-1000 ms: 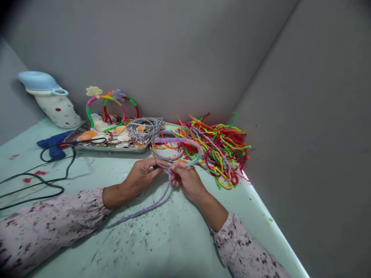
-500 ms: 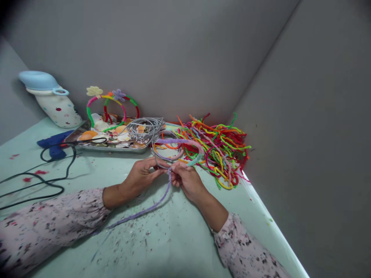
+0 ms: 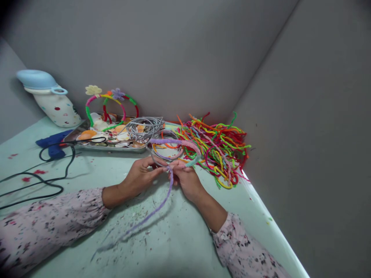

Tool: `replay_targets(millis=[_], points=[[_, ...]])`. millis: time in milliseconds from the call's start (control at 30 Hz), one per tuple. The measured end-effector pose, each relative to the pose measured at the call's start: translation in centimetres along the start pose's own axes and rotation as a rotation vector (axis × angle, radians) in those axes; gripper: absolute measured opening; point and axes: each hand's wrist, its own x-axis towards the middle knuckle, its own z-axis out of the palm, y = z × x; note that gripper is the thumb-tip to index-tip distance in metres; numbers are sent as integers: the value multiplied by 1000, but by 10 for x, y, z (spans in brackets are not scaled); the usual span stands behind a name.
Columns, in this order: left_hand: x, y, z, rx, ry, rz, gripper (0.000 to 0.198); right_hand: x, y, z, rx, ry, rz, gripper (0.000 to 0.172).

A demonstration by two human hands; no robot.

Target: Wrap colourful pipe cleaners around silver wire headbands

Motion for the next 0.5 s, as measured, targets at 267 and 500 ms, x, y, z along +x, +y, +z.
replay_targets(millis=[267,500], points=[[1,8,1,-49,63,-54,6,-2,-5,7,-133,82,8,22],[2,6,6,-261,58,-281,11,-5,-3,7,-246,75,-61,20]])
